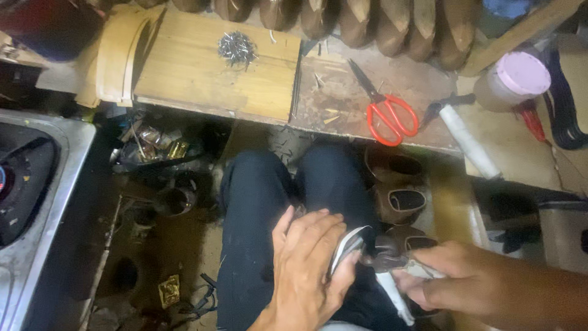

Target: The person uses a hammer to tap along the edges of a shoe sole, then picks up a strip of material and presses it into place around the shoe's perimeter. They continue tapping and pressing the strip to secure it.

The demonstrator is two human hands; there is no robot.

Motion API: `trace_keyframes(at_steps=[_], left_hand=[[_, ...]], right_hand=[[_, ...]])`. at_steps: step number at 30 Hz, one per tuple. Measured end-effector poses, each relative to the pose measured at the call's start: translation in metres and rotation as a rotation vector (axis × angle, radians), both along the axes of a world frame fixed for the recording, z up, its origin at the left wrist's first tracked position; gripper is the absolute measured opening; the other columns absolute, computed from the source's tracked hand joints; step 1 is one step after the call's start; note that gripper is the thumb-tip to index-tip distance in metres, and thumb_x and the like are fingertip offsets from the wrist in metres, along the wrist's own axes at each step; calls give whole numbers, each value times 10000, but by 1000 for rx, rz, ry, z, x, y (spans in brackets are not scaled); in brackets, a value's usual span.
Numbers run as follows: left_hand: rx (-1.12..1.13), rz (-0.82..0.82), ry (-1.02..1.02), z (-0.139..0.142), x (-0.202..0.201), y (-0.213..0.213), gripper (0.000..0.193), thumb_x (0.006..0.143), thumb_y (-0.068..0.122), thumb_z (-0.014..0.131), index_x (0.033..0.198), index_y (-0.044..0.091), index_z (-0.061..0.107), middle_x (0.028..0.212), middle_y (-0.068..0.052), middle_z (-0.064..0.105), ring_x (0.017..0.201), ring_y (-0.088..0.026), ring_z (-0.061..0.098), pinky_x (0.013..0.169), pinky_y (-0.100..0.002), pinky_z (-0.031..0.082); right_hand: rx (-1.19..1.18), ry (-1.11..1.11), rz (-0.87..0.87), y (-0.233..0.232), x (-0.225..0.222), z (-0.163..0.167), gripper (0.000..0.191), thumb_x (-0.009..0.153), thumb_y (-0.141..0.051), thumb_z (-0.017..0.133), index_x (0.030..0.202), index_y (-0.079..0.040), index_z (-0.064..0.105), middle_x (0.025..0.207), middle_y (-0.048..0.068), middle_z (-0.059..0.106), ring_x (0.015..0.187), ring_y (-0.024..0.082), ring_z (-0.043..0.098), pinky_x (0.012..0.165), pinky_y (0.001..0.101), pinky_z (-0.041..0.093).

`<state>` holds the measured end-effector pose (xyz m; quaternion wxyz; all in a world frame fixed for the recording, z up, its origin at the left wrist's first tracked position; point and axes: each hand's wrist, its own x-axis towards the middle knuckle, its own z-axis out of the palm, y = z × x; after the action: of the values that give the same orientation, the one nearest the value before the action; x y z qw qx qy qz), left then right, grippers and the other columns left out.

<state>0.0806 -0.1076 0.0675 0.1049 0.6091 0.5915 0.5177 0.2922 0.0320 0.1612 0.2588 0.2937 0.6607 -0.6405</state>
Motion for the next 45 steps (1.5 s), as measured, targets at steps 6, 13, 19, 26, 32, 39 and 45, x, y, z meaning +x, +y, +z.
trace_keyframes(at_steps=[6, 13, 19, 26, 32, 39, 45], left_hand=[[22, -48, 41, -3, 9, -4, 436, 814, 211, 758, 1191, 1, 697, 1265, -142, 690, 1262, -323, 622, 1186, -586, 288], [22, -100, 91, -7, 20, -9, 448, 845, 227, 741, 1224, -5, 691, 1309, -148, 670, 1303, -315, 603, 1212, -611, 262], [0, -137, 112, -8, 25, -8, 481, 806, 230, 741, 1224, 0, 690, 1323, -143, 665, 1311, -314, 597, 1210, -625, 260], [-17, -136, 63, -2, 18, -4, 489, 774, 162, 761, 1222, -17, 678, 1311, -155, 662, 1301, -319, 600, 1198, -606, 275], [-47, -76, -15, 5, 1, 9, 391, 844, 138, 768, 1197, -7, 684, 1251, -139, 674, 1216, -311, 625, 1158, -563, 319], [-130, -183, -59, 5, -13, 14, 483, 836, 184, 785, 1251, -3, 624, 1243, -162, 686, 1205, -333, 618, 1130, -577, 324], [-146, -130, -69, 4, -5, 23, 517, 838, 144, 770, 1302, -22, 611, 1234, -161, 698, 1206, -325, 625, 1127, -589, 327]], right_hand=[[-14, -294, -27, 4, 2, 5, 287, 952, -312, 602, 1070, -57, 661, 871, 45, 667, 826, 132, 594, 781, 318, 505], [174, -380, 207, 15, 8, 10, 309, 927, -373, 591, 1132, -156, 674, 843, -10, 697, 819, 99, 656, 770, 305, 558], [121, -416, 296, 19, -12, 23, 235, 945, -337, 568, 983, -111, 622, 776, 11, 698, 742, 113, 673, 723, 305, 551], [179, -855, 113, 4, -39, 38, 277, 1024, -345, 522, 1043, -94, 638, 687, 122, 659, 660, 224, 659, 666, 345, 529], [617, -219, -136, -30, -17, -7, 314, 937, -382, 639, 1138, -147, 696, 724, 116, 741, 674, 229, 730, 649, 365, 560], [583, -201, -281, -41, 8, -44, 287, 958, -336, 615, 1123, -116, 697, 792, 106, 676, 730, 257, 663, 683, 371, 565], [630, -165, -258, -31, 1, -38, 306, 977, -365, 586, 1134, -126, 694, 726, 123, 718, 668, 265, 697, 668, 370, 532]])
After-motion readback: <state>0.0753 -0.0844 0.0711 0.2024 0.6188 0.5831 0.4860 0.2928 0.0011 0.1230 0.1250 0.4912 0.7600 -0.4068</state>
